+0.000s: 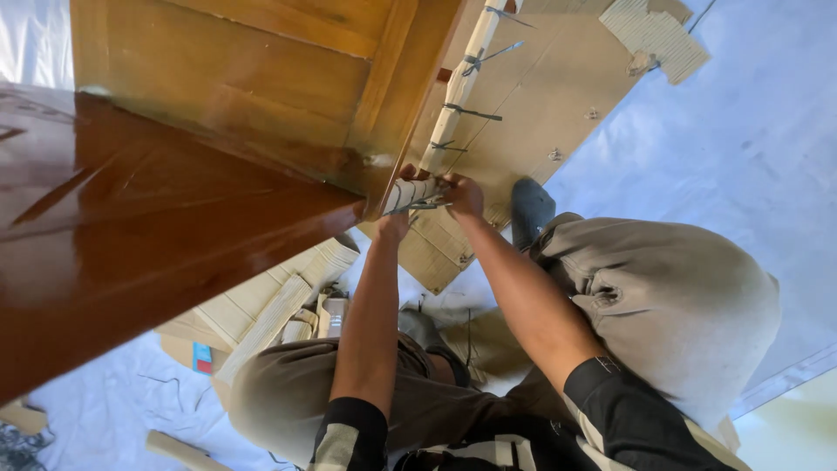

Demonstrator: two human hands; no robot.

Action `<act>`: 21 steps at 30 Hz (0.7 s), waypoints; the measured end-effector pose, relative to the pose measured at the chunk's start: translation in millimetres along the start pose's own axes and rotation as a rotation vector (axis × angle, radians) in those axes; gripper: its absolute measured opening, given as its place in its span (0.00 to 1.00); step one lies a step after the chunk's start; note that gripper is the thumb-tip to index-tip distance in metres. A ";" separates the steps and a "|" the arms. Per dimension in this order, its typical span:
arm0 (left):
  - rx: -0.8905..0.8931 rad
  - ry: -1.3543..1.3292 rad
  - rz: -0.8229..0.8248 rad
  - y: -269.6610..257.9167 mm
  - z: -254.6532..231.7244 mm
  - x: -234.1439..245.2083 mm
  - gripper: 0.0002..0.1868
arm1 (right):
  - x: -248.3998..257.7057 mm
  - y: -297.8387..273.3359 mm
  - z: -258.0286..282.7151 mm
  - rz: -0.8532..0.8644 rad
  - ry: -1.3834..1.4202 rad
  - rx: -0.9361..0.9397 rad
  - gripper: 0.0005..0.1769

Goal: Wrapping the legs of a wooden furniture piece with cardboard and securing it with plastic ties.

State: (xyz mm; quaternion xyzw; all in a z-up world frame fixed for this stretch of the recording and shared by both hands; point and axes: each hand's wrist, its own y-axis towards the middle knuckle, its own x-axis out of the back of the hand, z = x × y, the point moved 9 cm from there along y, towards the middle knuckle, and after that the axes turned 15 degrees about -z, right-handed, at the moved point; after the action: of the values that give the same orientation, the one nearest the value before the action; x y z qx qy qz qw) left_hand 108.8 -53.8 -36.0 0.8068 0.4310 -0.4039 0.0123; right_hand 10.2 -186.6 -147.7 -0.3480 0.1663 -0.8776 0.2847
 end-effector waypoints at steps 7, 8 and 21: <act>0.019 0.400 -0.188 2.9 -9.7 -45.4 0.24 | -50.2 -0.5 -2.7 0.385 0.623 0.090 0.16; 0.018 0.454 -0.215 1.7 -8.0 -47.8 0.23 | -82.2 6.3 -23.6 0.682 1.394 -0.200 0.19; -0.029 1.160 -0.608 -9.9 -23.2 3.1 0.16 | 15.5 -25.4 48.5 0.264 -0.055 0.220 0.25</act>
State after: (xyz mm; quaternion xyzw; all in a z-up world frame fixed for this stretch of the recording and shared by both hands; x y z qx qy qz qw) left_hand 117.5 -36.9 -19.2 0.7358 0.5819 0.1170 -0.3261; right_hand 25.4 -180.8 -93.1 -0.3137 0.1056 -0.8358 0.4381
